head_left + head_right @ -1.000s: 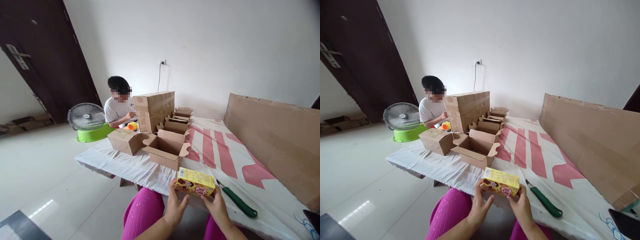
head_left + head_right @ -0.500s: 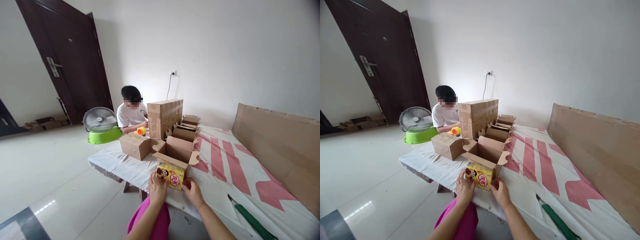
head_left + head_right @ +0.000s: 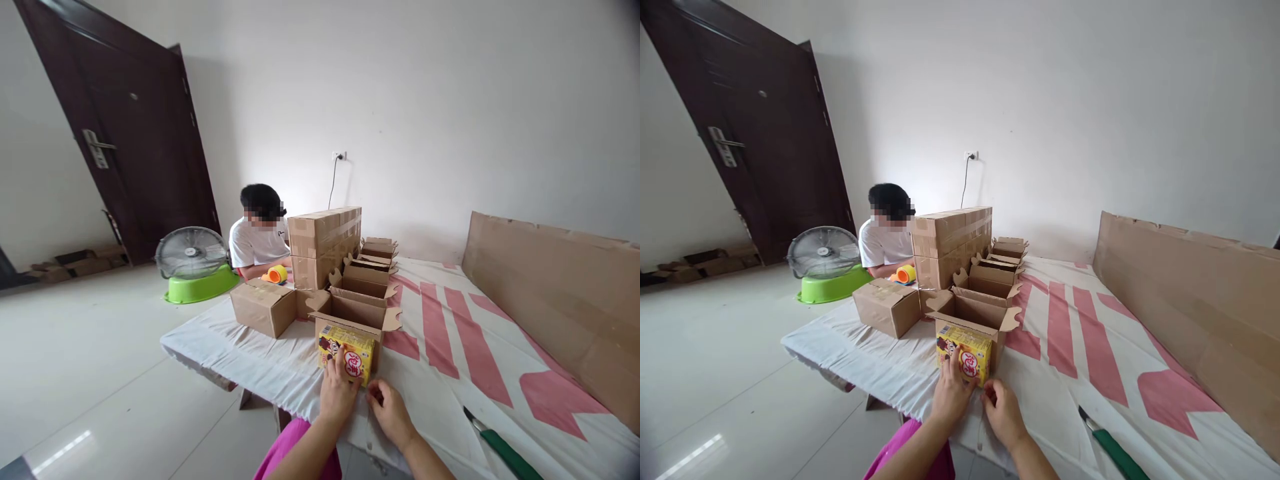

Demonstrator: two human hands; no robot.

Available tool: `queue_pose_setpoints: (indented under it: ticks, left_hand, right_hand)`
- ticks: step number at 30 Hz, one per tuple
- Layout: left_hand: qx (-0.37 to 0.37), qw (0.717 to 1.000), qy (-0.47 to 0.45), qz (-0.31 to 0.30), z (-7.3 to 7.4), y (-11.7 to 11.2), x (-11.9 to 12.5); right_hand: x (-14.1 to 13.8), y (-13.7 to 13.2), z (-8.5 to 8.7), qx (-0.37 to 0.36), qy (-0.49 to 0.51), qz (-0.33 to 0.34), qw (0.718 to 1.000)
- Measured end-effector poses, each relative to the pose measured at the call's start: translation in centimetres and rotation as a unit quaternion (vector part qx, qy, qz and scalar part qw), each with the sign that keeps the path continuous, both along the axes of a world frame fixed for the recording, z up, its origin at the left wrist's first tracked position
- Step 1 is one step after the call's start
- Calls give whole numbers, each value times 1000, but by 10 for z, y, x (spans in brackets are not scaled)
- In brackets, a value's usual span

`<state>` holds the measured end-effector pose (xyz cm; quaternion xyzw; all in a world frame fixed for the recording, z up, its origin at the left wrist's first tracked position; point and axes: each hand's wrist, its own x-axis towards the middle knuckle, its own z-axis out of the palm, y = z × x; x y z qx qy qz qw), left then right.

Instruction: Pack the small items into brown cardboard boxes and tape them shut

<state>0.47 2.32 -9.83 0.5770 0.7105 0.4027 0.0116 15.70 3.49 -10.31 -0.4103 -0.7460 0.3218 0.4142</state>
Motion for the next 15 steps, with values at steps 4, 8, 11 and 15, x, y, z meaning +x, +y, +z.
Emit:
queue_pose_setpoints:
  ticks: [4,8,11,15]
  left_hand:
    - [-3,999,35,2,-10,16,12]
    - [7,998,53,14,-15,30,11]
    - [-23,998,51,21,-6,51,7]
    - [-48,997,52,32,9,88,1]
  right_hand:
    - [1,0,1,-3,-12,3,1000]
    - [1,0,1,-7,-25,-2,1000]
    - [1,0,0,-10,-32,-4,999]
    - [1,1,-1,-8,-34,-1,999]
